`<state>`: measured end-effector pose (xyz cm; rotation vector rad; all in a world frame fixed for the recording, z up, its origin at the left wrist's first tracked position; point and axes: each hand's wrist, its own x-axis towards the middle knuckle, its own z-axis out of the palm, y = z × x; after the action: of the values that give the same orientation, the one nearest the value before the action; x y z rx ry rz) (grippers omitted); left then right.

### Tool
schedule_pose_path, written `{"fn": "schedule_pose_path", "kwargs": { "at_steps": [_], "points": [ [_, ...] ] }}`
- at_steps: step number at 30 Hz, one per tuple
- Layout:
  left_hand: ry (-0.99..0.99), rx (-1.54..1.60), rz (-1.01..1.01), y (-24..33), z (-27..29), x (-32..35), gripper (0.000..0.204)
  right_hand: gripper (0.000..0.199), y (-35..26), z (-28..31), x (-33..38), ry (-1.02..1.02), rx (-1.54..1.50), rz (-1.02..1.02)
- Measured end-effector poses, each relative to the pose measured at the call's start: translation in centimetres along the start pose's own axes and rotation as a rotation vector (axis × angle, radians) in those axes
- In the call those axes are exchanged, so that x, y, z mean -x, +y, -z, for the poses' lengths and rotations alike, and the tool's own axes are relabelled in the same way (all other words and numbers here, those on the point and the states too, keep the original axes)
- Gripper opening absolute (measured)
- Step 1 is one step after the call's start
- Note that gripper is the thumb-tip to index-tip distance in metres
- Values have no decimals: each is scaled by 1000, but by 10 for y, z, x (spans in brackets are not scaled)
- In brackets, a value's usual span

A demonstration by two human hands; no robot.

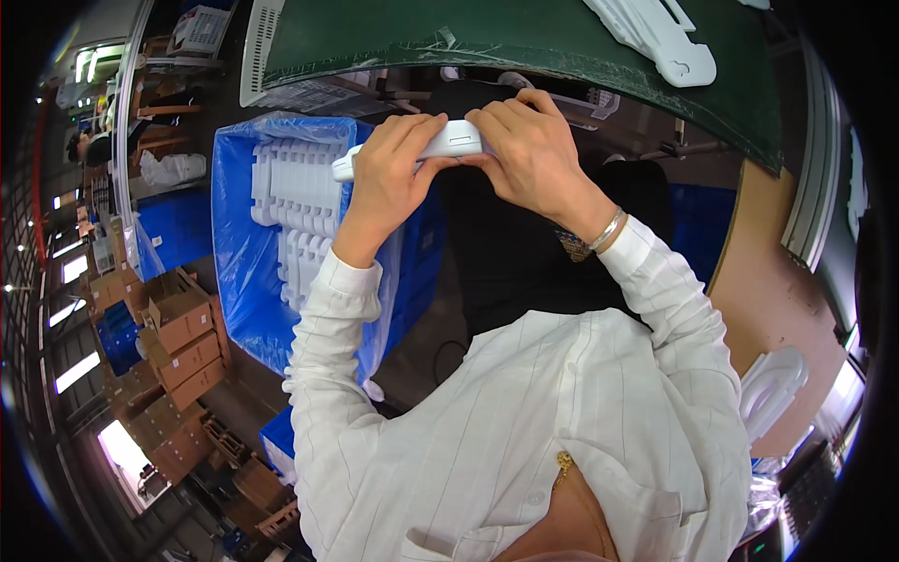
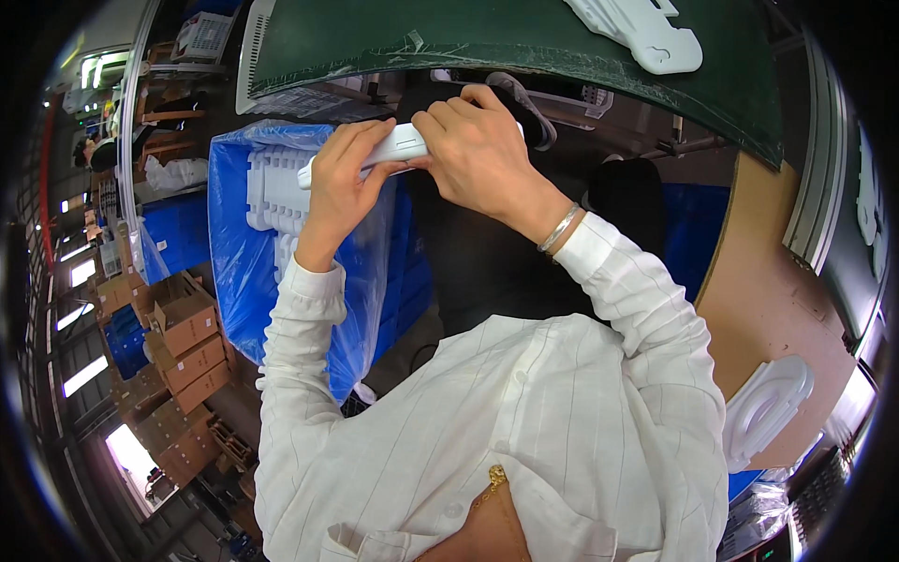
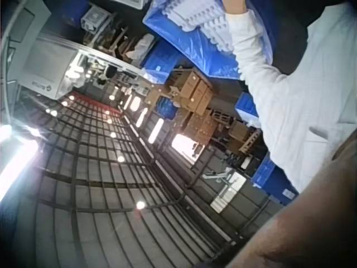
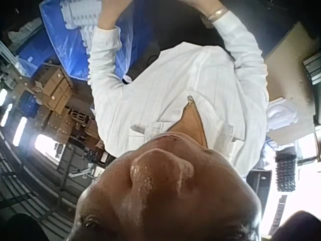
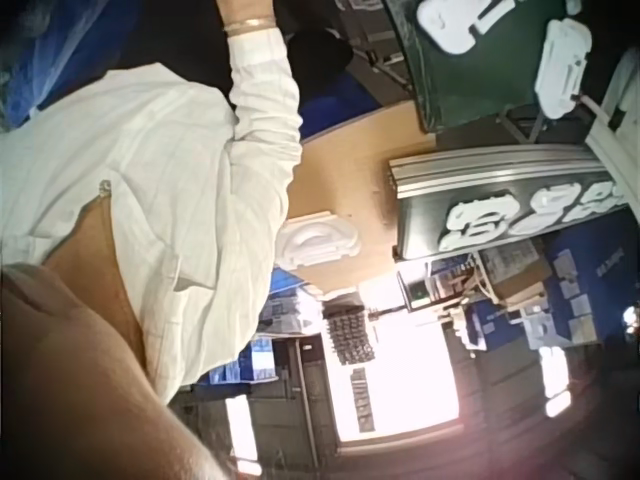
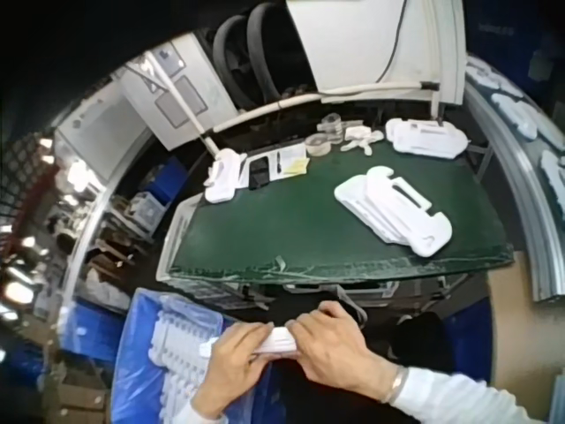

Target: Manually assembling white plastic housings by joining halves together and applying a treatment with a small brush.

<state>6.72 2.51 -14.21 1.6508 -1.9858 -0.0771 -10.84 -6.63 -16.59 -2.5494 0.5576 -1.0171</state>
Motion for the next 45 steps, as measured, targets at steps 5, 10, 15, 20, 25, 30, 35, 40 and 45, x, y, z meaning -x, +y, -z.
{"fn": "schedule_pose_path", "kwargs": {
  "at_steps": [5, 10, 15, 20, 25, 30, 35, 40, 45],
  "points": [
    [35, -41, 14, 1, 0, 4, 43, 37, -1, 3, 2, -59, 11, -19],
    [41, -53, 49, -6, 7, 15, 45, 48, 20, 28, 22, -100, -313, -227],
    [87, -18, 40, 10, -5, 5, 47, 35, 27, 26, 43, -163, -605, -433],
    [50, 35, 11, 5, -10, 5, 48, 32, 21, 21, 48, -71, -559, -494],
    [114, -62, -82, 8, -10, 0, 35, 32, 16, 21, 48, -36, -539, -491],
    [379, -63, -2, -9, -33, -2, 26, 34, 3, 19, 45, -54, -506, -418],
    [476, -95, 52, -10, -44, -19, 41, 35, 1, 17, 39, -42, -634, -469],
    [463, -62, 117, -16, -46, -23, 44, 31, 26, 13, 40, -173, -848, -552],
    [356, -48, 63, -2, -38, -29, 45, 33, 40, 16, 54, -287, -838, -568]
  ]
}}
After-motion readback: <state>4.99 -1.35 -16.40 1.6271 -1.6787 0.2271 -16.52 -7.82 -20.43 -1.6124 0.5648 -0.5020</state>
